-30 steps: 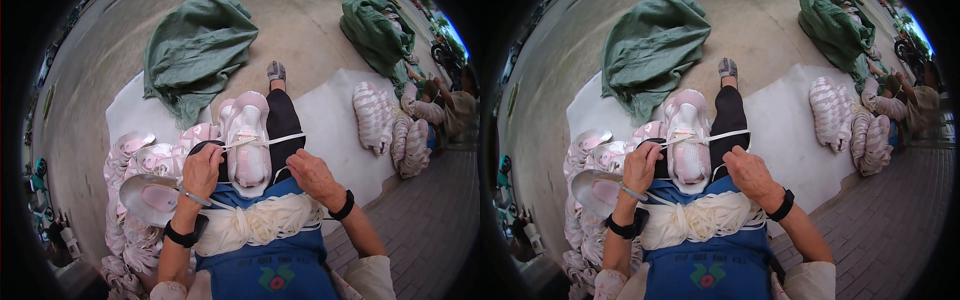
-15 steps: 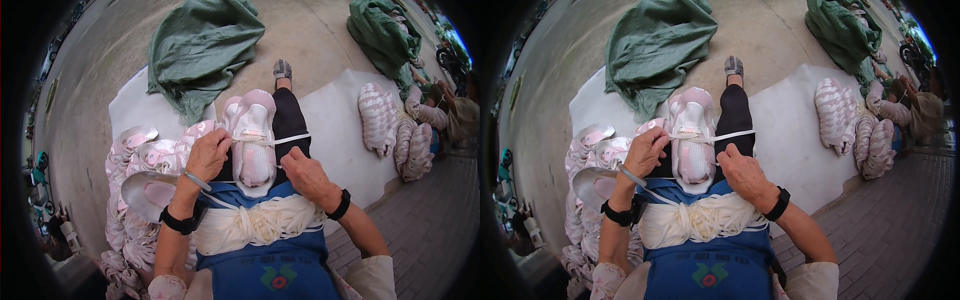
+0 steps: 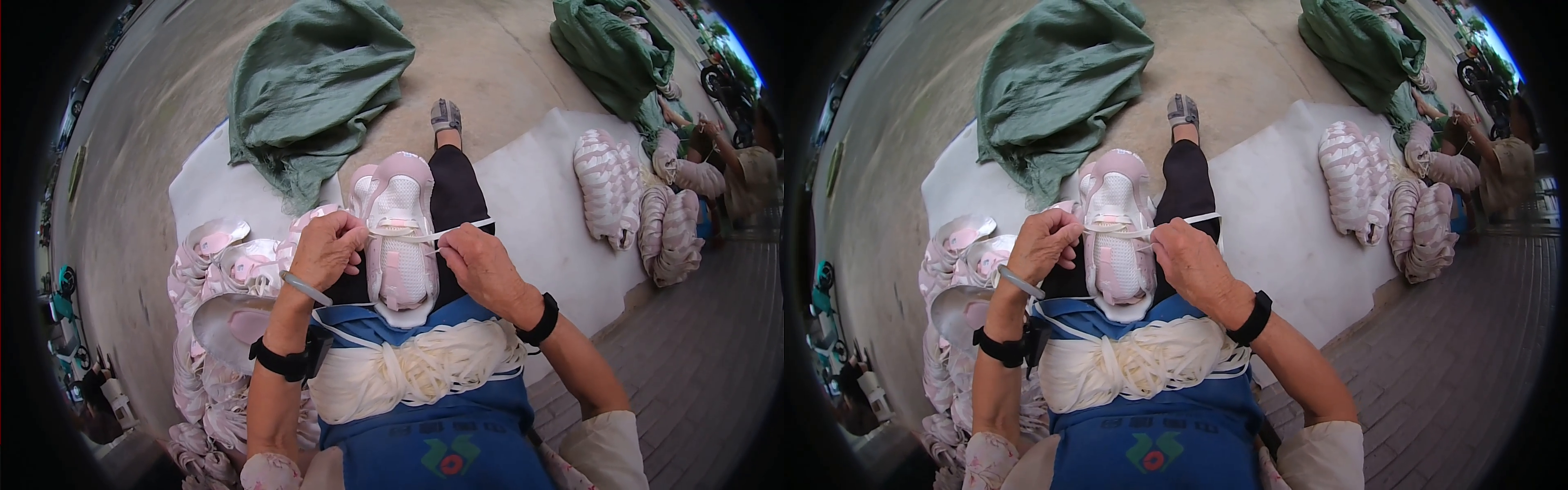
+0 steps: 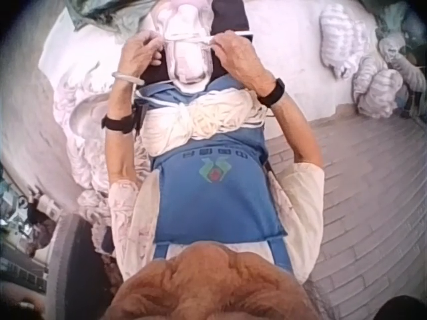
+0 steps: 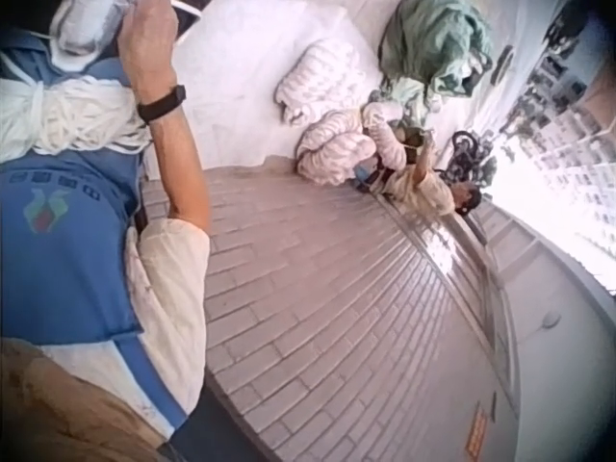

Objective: The recorder is inserting laces into a pair of pink and white sneakers while sitting outdoors.

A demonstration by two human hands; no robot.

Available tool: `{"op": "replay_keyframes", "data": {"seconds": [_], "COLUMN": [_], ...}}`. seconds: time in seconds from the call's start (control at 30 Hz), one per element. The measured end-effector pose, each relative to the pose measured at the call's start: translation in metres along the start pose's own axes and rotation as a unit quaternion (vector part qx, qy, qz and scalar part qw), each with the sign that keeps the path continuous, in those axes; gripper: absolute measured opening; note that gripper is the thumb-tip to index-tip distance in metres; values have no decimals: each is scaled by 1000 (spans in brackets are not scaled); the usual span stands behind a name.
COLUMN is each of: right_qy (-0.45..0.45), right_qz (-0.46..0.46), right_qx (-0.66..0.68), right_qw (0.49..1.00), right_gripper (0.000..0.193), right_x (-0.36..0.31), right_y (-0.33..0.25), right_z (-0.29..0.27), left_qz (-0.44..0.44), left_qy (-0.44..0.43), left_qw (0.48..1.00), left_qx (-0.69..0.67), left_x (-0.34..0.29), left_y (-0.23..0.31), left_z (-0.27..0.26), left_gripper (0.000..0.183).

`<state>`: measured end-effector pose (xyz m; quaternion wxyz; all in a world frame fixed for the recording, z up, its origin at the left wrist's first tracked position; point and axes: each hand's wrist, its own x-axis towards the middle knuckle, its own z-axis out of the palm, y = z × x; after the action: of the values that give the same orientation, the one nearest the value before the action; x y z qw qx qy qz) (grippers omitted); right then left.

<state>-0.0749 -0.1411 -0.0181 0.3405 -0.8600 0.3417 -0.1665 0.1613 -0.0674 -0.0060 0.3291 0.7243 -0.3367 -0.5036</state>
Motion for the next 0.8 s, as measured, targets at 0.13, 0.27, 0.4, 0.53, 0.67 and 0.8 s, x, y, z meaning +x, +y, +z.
{"op": "replay_keyframes", "data": {"seconds": [0.13, 0.27, 0.4, 0.53, 0.67, 0.8], "right_qy": [-21, 51, 78, 32, 47, 7], "right_qz": [2, 7, 9, 24, 29, 26], "right_qx": [-13, 42, 66, 74, 99, 117], "right_qw": [1000, 998, 995, 997, 994, 993], "right_gripper": [6, 7, 8, 9, 10, 9], "right_x": [5, 14, 21, 15, 18, 21], "right_y": [4, -1, 10, 6, 7, 9], "right_z": [-1, 3, 9, 6, 10, 10], "left_qz": [21, 193, 34, 207, 153, 91], "left_qy": [32, 114, 78, 184, 159, 124], "left_qw": [999, 962, 995, 950, 973, 985], "left_qx": [-10, 156, -48, 145, 73, -80], "left_x": [-6, -2, -4, -11, -3, -5], "left_y": [-7, -24, -9, -21, -32, -34], "left_z": [13, 20, 23, 32, 35, 31], "left_gripper": [15, 15, 15, 14, 12, 12]}}
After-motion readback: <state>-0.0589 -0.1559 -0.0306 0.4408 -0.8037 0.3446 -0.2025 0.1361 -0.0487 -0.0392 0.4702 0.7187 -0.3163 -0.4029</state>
